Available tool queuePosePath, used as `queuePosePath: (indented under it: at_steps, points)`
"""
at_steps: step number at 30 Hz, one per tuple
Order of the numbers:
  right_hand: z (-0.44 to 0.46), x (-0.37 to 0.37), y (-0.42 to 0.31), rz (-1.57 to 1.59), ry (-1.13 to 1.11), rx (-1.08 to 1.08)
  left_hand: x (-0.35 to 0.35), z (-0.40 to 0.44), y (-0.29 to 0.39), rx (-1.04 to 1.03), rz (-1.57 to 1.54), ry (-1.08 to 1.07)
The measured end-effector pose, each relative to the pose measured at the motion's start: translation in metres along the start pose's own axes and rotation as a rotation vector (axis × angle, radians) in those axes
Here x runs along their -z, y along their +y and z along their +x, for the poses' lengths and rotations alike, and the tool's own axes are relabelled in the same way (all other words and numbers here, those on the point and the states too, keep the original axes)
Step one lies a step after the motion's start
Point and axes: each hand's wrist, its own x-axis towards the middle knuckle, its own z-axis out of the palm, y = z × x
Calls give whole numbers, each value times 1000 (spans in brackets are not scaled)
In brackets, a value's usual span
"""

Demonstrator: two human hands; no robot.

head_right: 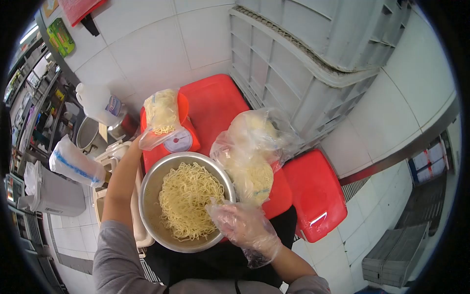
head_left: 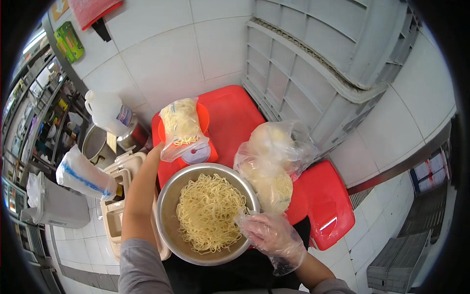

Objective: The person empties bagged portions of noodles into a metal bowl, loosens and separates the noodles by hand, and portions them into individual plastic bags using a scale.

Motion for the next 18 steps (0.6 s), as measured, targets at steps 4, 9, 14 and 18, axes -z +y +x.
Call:
queuePosePath:
  at_steps: [4, 9, 14, 18]
  points:
    - [32, 5, -1, -210, -84, 138, -13, -16, -3, -8, 35, 78]
    - [122, 9, 14, -237, 106, -71, -32, -60, -18, 54, 199, 438]
    - [202, -10, 18, -327, -205, -377, -4, -132, 140, 313, 117, 331]
    - [260, -23, 48, -388, -199, -237, 28, -110, 120, 228, 340, 581]
